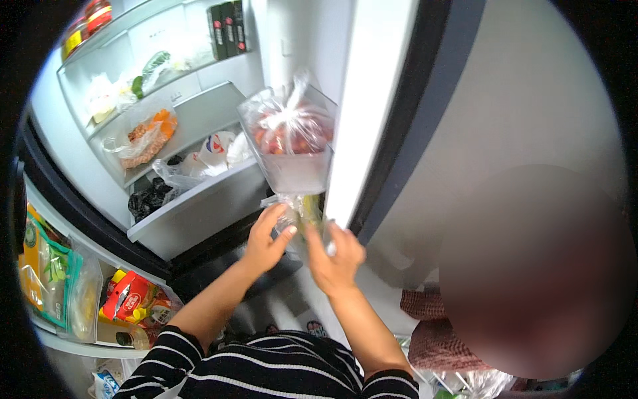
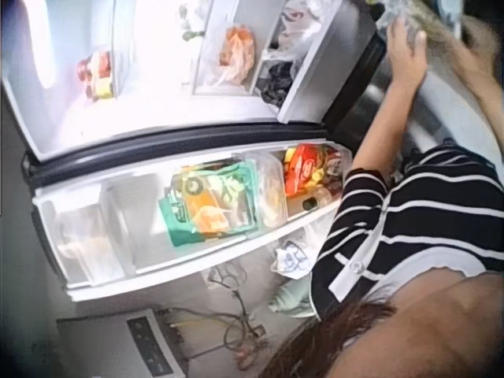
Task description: The person organizes food items by moving plastic bags and black boxes from a counter into a refrigerator, rearranging items on the shelves and in the door, and then wipes down the counter with a cloth.
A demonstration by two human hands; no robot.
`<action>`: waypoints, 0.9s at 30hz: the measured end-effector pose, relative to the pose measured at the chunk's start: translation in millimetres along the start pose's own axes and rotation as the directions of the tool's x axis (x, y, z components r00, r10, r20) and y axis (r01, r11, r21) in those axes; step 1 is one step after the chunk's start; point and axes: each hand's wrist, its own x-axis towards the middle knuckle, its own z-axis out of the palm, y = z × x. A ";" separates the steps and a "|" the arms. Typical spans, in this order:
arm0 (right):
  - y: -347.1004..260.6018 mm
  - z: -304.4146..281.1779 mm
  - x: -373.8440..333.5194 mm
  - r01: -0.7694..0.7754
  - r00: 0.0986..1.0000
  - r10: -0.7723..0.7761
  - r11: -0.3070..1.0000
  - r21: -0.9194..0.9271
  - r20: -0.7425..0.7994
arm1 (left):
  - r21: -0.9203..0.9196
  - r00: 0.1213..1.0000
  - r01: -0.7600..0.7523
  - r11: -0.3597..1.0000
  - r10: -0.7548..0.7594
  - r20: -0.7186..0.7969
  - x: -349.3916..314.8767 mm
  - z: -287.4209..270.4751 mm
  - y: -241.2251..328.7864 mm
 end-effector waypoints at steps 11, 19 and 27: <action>69.8 5.6 24.4 -0.562 0.709 0.649 0.285 0.777 0.275 | 0.433 0.980 -0.198 0.880 0.165 0.114 5.9 47.4 -0.6; 58.4 5.4 20.9 -0.578 0.767 0.598 0.487 0.655 0.232 | 0.176 0.988 -0.059 0.983 0.032 0.151 1.6 52.7 -22.1; -19.4 -34.9 25.6 0.192 0.920 0.067 0.782 0.593 -0.385 | 0.138 0.974 0.001 0.990 0.030 -0.222 -84.8 -1.4 23.1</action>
